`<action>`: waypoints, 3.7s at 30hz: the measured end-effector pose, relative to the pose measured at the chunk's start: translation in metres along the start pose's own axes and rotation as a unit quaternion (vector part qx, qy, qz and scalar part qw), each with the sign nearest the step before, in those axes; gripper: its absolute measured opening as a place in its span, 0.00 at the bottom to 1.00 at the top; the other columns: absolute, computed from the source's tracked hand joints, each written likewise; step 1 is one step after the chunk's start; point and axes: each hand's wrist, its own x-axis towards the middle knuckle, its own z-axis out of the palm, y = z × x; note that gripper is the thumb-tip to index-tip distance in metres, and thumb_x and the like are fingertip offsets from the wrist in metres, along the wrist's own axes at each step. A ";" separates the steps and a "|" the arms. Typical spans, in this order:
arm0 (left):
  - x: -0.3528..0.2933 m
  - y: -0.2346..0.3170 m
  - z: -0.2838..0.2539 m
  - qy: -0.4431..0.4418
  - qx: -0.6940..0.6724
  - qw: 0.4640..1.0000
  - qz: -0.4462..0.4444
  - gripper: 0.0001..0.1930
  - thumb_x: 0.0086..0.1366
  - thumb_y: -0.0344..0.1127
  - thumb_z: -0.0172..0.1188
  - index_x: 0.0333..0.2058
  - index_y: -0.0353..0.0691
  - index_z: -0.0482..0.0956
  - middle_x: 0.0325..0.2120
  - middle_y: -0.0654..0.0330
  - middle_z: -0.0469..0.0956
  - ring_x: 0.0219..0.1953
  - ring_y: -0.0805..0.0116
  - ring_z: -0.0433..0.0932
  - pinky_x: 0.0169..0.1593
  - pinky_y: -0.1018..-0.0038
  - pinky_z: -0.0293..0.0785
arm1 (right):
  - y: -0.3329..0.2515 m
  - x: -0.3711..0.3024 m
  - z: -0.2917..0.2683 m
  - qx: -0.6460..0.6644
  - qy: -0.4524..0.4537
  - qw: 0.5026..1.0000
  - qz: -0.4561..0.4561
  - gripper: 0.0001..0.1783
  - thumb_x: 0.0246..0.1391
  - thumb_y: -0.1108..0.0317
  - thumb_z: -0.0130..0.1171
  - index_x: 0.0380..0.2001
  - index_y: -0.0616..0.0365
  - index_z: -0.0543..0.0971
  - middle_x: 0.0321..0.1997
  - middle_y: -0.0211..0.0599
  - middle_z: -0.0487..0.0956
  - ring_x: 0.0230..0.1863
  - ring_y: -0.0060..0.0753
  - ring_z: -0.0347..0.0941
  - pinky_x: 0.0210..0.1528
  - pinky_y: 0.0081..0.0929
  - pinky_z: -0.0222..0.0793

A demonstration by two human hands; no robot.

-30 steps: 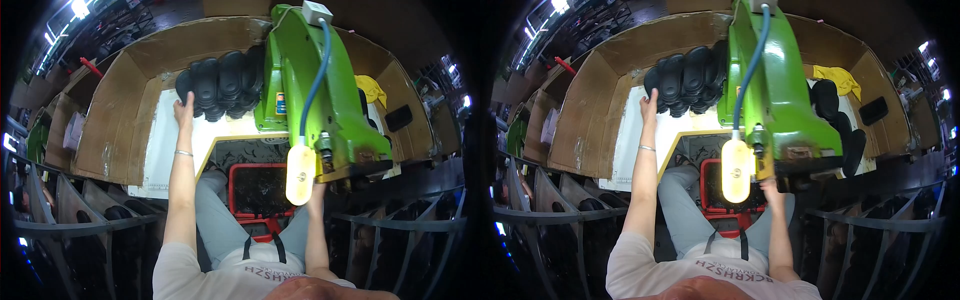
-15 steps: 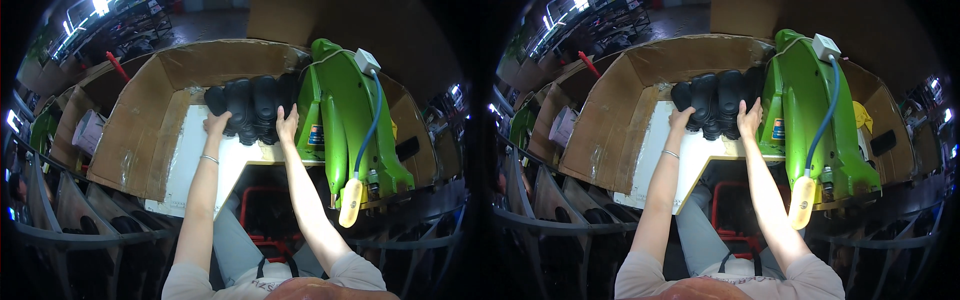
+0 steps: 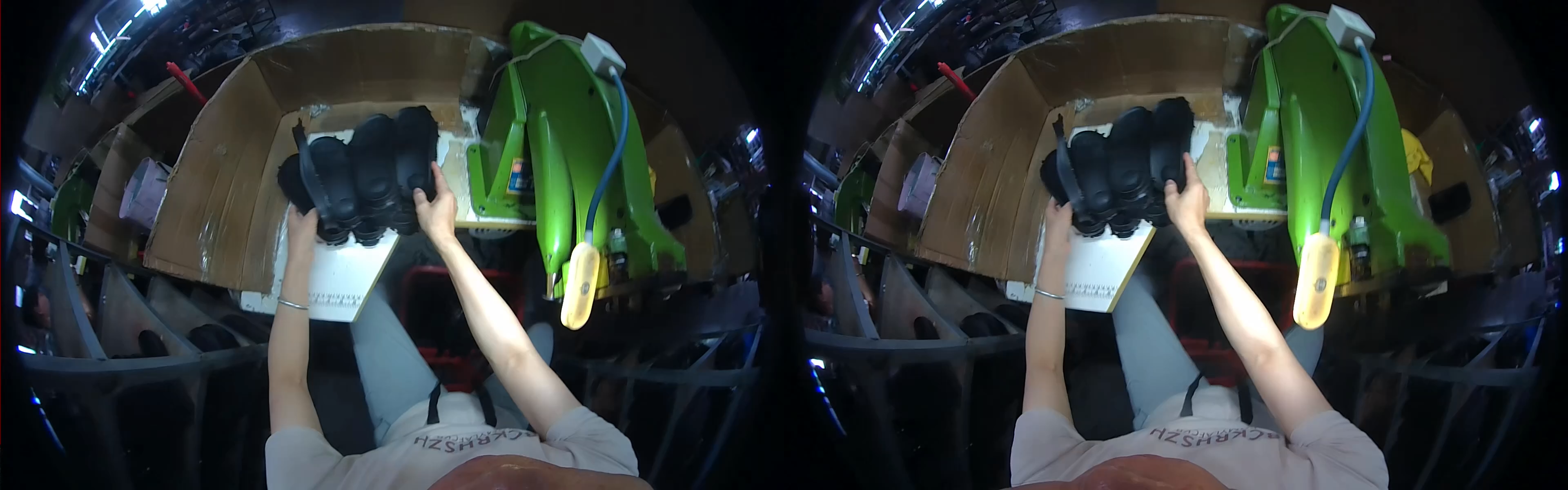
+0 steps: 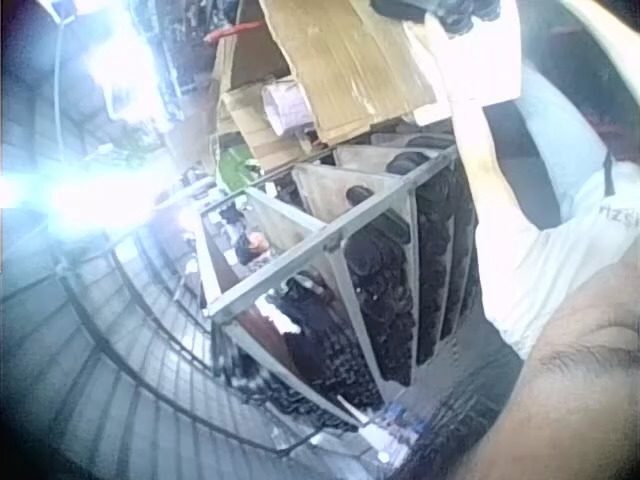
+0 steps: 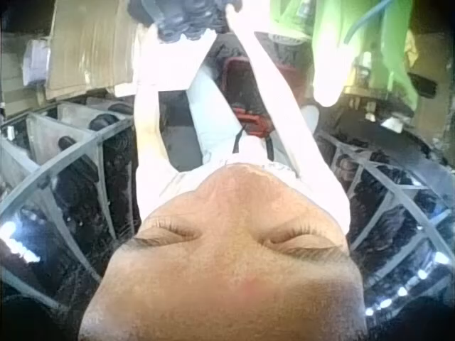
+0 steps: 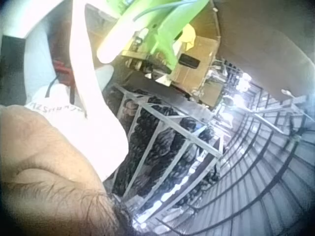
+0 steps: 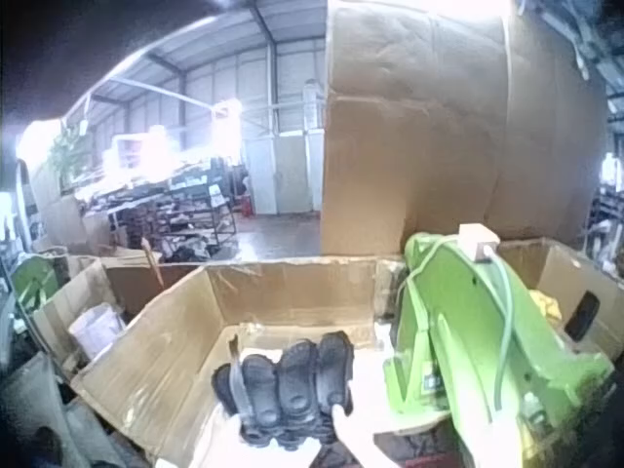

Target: Operating a shoe manufacturing machine to process shoe soles and components.

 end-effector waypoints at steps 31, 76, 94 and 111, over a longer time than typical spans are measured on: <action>-0.307 0.057 0.227 -0.425 0.070 0.899 0.083 0.10 0.53 0.34 0.67 0.24 0.34 0.77 0.15 0.67 0.71 0.19 0.83 0.64 0.22 0.81 0.61 | 0.009 -0.209 -0.286 0.439 0.065 0.885 0.141 0.46 0.44 0.65 0.69 0.61 0.63 0.54 0.53 0.43 0.70 0.55 0.34 0.66 0.60 0.29 0.58; -0.296 0.058 0.223 -0.254 0.061 0.963 0.073 0.17 0.47 0.25 0.71 0.35 0.31 0.74 0.24 0.65 0.75 0.24 0.78 0.69 0.29 0.82 0.67 | 0.057 -0.085 -0.372 0.382 0.163 0.903 0.111 0.16 0.52 0.77 0.57 0.45 0.66 0.71 0.41 0.38 0.77 0.41 0.26 0.74 0.44 0.21 0.70; -0.254 0.036 0.133 -0.229 -0.156 0.959 -0.060 0.12 0.52 0.19 0.61 0.36 0.32 0.72 0.29 0.60 0.77 0.31 0.76 0.75 0.38 0.81 0.70 | 0.012 -0.123 -0.293 0.410 0.067 0.896 0.157 0.20 0.45 0.81 0.56 0.45 0.66 0.73 0.42 0.33 0.76 0.44 0.23 0.71 0.49 0.20 0.66; -0.298 0.031 0.246 -0.262 0.041 0.954 0.138 0.06 0.58 0.27 0.61 0.34 0.32 0.76 0.26 0.65 0.75 0.28 0.81 0.70 0.34 0.82 0.68 | 0.014 -0.197 -0.285 0.267 -0.036 0.941 0.206 0.34 0.41 0.69 0.69 0.52 0.65 0.67 0.49 0.39 0.74 0.49 0.30 0.70 0.52 0.26 0.66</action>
